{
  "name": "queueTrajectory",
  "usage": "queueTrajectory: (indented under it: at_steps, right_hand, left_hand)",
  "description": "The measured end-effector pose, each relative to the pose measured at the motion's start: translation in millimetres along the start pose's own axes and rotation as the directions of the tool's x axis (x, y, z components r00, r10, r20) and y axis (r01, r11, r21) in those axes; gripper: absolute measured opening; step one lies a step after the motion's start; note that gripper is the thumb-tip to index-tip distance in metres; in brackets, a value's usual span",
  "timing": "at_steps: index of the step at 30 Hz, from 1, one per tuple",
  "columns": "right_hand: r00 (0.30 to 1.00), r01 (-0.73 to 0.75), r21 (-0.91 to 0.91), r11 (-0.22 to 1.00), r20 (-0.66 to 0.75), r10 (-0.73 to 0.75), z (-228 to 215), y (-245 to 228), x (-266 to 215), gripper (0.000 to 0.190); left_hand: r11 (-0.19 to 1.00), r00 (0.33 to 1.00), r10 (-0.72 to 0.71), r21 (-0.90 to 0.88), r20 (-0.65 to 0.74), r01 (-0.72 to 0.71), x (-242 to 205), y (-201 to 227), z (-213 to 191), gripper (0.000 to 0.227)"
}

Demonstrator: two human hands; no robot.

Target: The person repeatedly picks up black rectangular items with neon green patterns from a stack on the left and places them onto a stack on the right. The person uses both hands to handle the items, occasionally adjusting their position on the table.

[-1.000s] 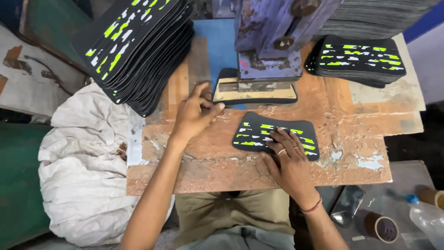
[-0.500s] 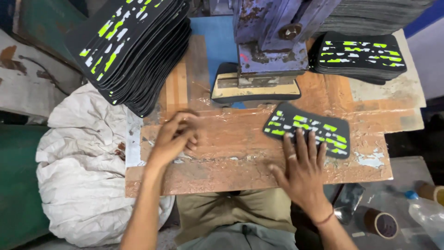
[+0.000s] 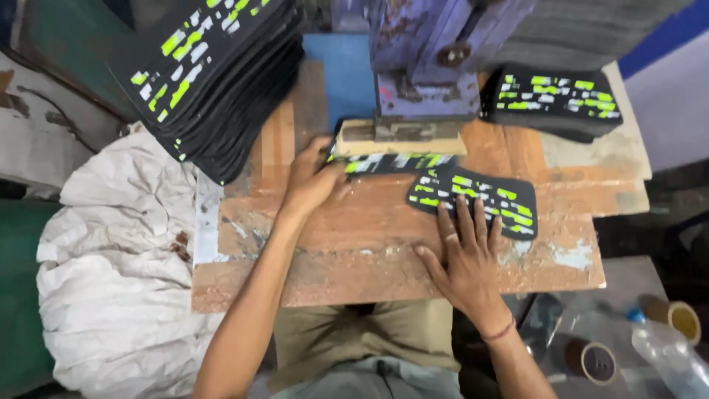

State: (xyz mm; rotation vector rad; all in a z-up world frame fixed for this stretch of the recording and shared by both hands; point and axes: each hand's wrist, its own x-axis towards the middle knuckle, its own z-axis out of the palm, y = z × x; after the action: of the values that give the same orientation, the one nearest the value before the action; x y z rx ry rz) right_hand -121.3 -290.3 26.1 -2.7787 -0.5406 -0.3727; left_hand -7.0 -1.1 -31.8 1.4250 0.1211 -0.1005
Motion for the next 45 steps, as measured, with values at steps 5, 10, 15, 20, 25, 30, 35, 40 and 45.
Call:
queueTrajectory:
  at_steps: [5, 10, 15, 20, 25, 30, 35, 40, 45]
  right_hand:
    - [1.0, 0.005, -0.095, 0.996, -0.027, -0.007, 9, 21, 17, 0.079]
    - [0.989, 0.144, -0.023, 0.989, -0.027, -0.145, 27, 3, 89, 0.085]
    - [0.936, 0.352, -0.029, 0.936, 0.019, -0.351, 48, -32, 104, 0.075]
    - [0.96, 0.276, -0.052, 0.96, 0.067, -0.273, 40, -61, 106, 0.076]
    - [0.939, 0.338, -0.088, 0.937, -0.038, -0.342, 32, -35, 89, 0.071]
    - [0.979, 0.118, 0.313, 0.942, -0.193, -0.059, -62, 45, 80, 0.014]
    - [0.815, -0.263, 0.254, 0.931, -0.458, 0.355, -47, 285, 105, 0.056]
    - [0.811, -0.582, 0.282, 0.763, 0.129, 0.571, -42, 340, 174, 0.085]
    - [0.612, -0.765, 0.125, 0.632, 0.45, 0.651, -45, 343, 182, 0.079]
  left_hand:
    - [0.963, 0.981, -0.182, 0.191, -0.064, 0.191, -119, 23, -93, 0.043]
    - [0.907, 0.955, -0.297, 0.314, 0.004, 0.281, -163, 36, -113, 0.035]
    - [0.911, 0.981, -0.195, 0.372, 0.008, 0.178, -150, 17, -107, 0.024]
    - [0.92, 0.982, -0.188, 0.352, 0.015, 0.171, -153, 18, -106, 0.024]
    - [0.911, 0.981, -0.191, 0.377, 0.028, 0.167, -159, 22, -106, 0.023]
    - [0.913, 0.973, -0.231, 0.348, 0.005, 0.215, -152, 5, -111, 0.029]
    - [0.904, 0.973, -0.232, 0.368, -0.009, 0.219, -149, -2, -115, 0.026]
    - [0.899, 0.976, -0.18, 0.382, -0.121, 0.213, -149, 4, -110, 0.027]
    - [0.929, 0.991, -0.133, 0.347, -0.001, 0.125, -153, 22, -97, 0.027]
